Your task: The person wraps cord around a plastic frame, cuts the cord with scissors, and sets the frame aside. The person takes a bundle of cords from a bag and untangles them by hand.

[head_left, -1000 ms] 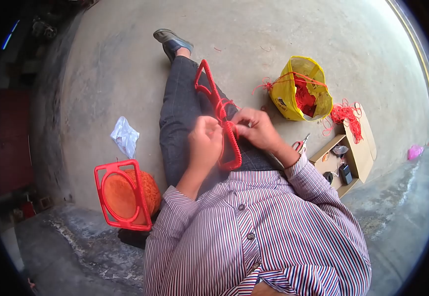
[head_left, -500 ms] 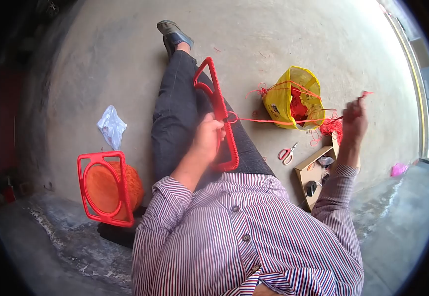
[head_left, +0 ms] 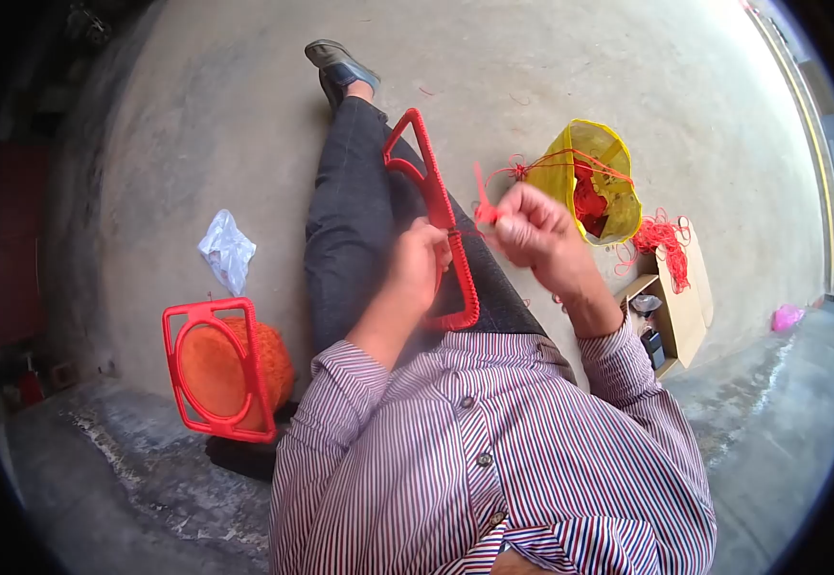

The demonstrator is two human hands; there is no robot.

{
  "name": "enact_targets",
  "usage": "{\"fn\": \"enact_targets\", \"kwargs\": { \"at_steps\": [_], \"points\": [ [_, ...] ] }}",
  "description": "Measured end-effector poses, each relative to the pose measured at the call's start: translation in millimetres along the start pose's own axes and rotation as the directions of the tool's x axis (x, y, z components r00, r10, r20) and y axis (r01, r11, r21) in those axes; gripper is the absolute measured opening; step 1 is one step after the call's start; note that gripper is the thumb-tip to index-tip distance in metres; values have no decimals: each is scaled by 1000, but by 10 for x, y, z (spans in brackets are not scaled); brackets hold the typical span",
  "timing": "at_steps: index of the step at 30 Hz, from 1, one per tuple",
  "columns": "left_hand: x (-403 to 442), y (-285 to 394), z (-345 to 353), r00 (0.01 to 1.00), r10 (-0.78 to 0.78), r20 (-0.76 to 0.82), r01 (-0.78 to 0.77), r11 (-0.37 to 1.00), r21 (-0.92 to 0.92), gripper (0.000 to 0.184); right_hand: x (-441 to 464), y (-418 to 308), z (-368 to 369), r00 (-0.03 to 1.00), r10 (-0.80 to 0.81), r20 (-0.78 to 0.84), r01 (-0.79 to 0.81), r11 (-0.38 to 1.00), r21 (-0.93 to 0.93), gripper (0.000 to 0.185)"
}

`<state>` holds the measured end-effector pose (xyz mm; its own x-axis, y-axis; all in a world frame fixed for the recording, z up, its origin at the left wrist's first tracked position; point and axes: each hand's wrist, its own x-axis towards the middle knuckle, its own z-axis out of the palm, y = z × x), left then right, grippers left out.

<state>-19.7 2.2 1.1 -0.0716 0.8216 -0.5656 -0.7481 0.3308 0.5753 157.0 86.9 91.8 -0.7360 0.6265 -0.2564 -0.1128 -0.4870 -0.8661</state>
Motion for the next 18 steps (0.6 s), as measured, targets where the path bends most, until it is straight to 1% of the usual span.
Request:
{"fn": "enact_targets", "kwargs": {
  "at_steps": [1, 2, 3, 5, 6, 7, 8, 9, 11, 12, 13, 14, 15, 17, 18],
  "points": [
    [7, 12, -11, 1000, -12, 4, 12, 1000, 29, 29, -71, -8, 64, 999, 19, 29, -18, 999, -28, 12],
    [7, 28, -36, 1000, -24, 5, 24, 998, 58, 29, -116, -36, 177, 999, -12, 49, 11, 1000, 21, 11],
    [-8, 44, -47, 999, -38, 4, 37, 996, 87, 30, -111, -44, 161, 1000, -24, 16, 23, 999, 49, 10],
    [-25, -44, 59, 984, 103, -146, -87, 989, 118, 31, -93, -79, 65, 998, -45, -49, 50, 993, 105, 10],
    [-44, -58, 139, 960, 175, -217, -147, 979, 141, 31, -101, -203, 47, 998, -60, -35, 65, 982, 177, 10],
    [-145, 0, 251, 863, 479, -163, -359, 807, 468, 32, -148, -354, 96, 990, -141, -23, 142, 966, 218, 11],
    [-263, 73, 374, 704, 710, -5, -489, 490, 721, 32, -170, -452, 34, 966, -244, 88, 220, 950, 220, 11],
    [-285, 131, 399, 672, 735, 84, -514, 382, 768, 26, -164, -520, -58, 919, -343, 195, 297, 926, 232, 11],
    [-330, 246, 447, 590, 765, 258, -553, 150, 820, 15, -38, -537, -182, 882, -355, 309, 355, 933, 60, 12],
    [-324, 270, 409, 704, 694, 151, -526, 367, 767, 10, 25, -529, -226, 861, -352, 368, 388, 921, -25, 12],
    [-305, 296, 355, 806, 589, 62, -465, 565, 682, 7, 96, -495, -196, 936, -198, 292, 276, 926, -256, 12],
    [-224, 329, 255, 745, 667, -9, -483, 549, 683, 9, 175, -379, -211, 937, -177, 301, 323, 770, -550, 12],
    [-141, 317, 45, 798, 599, -69, -431, 646, 630, 8, 251, -204, -237, 939, -159, 303, 341, 528, -778, 12],
    [-120, 221, -299, 870, 486, -76, -275, 608, 745, 18, 337, 214, -254, 971, -76, 228, 238, 439, -866, 11],
    [-232, 242, -233, 937, 321, -137, -118, 660, 742, 24, 371, 350, -227, 958, -125, 257, 285, 479, -830, 10]
  ]
}}
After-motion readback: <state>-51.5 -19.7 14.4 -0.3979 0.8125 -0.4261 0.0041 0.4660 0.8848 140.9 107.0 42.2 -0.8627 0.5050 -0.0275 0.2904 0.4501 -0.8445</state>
